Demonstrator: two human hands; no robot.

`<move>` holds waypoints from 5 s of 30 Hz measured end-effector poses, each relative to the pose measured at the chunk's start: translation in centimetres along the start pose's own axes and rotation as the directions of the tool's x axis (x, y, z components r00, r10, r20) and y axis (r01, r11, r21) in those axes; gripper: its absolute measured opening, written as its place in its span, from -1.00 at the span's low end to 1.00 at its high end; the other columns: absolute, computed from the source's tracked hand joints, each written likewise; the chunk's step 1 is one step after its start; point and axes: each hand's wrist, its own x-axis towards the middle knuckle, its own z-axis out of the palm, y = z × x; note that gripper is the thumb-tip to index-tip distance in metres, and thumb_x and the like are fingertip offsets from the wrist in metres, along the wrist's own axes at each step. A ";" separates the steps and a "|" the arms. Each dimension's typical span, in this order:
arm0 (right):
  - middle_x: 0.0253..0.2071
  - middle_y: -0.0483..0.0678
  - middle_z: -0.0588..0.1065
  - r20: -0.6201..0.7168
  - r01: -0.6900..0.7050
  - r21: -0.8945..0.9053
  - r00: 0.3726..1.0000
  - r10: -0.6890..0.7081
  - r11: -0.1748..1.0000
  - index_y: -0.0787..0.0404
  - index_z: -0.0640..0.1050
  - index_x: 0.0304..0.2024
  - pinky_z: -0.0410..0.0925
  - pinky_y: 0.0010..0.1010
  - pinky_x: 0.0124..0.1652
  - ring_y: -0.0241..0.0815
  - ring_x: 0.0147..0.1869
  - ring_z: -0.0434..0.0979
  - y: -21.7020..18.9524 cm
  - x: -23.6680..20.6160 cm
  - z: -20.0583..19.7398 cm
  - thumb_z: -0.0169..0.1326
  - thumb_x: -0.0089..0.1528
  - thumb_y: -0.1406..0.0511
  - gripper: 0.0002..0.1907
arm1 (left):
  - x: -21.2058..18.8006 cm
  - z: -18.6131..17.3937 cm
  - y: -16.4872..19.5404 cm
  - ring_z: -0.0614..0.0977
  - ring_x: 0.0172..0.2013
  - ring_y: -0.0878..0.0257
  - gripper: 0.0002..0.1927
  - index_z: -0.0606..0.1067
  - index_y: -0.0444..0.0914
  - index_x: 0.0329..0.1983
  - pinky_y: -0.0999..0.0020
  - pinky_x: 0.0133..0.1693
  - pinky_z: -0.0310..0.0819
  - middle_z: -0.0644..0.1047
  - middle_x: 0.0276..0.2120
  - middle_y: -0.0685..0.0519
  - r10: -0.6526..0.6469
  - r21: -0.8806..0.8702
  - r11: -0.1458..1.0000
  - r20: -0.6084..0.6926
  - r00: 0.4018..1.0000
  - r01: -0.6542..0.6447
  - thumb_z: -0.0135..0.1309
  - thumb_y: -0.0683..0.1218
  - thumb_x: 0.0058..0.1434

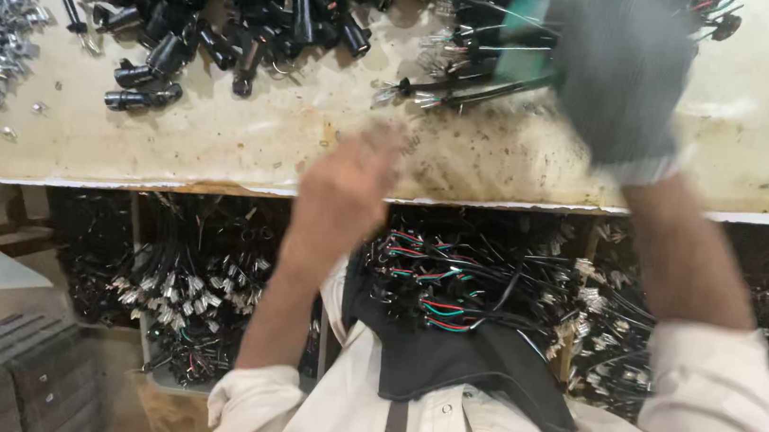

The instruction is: The person sits at a workbench assembling wire connectors. They pick up black connector bodies, strip the insulation from the ends of red and green wires using pliers, insert the wires into the connectors, and place finished connector assemblies on the table, occasionally gathering completed harnesses into a bin.

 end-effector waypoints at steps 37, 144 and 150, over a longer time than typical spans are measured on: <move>-0.25 0.04 0.47 0.391 -0.259 -0.005 0.888 0.241 0.966 0.11 0.50 -0.11 0.36 -0.07 -0.24 0.11 -0.18 0.55 -3.2 -14.3 -1.5 0.31 0.18 0.30 -0.71 | -2.1 5.8 4.4 0.38 -0.33 0.40 -0.70 0.45 -0.31 -0.18 0.46 -0.23 0.24 0.41 -0.35 0.16 -0.021 -0.929 0.072 0.361 0.932 0.362 -0.04 0.05 0.37; -0.41 -0.02 0.56 0.346 -0.010 0.598 0.905 -0.247 0.802 0.13 0.52 -0.03 0.37 -0.11 -0.38 0.11 -0.34 0.61 -6.2 -12.8 -2.2 0.35 0.01 0.21 -0.51 | -2.5 8.6 4.1 0.56 -0.19 0.40 -0.76 0.49 -0.33 0.07 0.45 -0.12 0.46 0.59 -0.20 0.07 0.043 -0.924 0.287 0.276 0.960 0.253 0.02 -0.09 0.47; -0.36 -0.07 0.47 0.080 -0.263 0.724 0.950 0.301 0.637 0.19 0.40 -0.05 0.38 -0.39 -0.36 -0.15 -0.31 0.57 -8.3 -13.0 -1.4 0.13 0.24 0.35 -0.74 | -2.7 7.8 4.8 0.49 -0.41 0.43 -0.74 0.51 -0.31 0.06 0.48 -0.34 0.40 0.56 -0.43 0.13 -0.165 -0.866 0.398 0.257 0.952 0.302 0.08 -0.09 0.39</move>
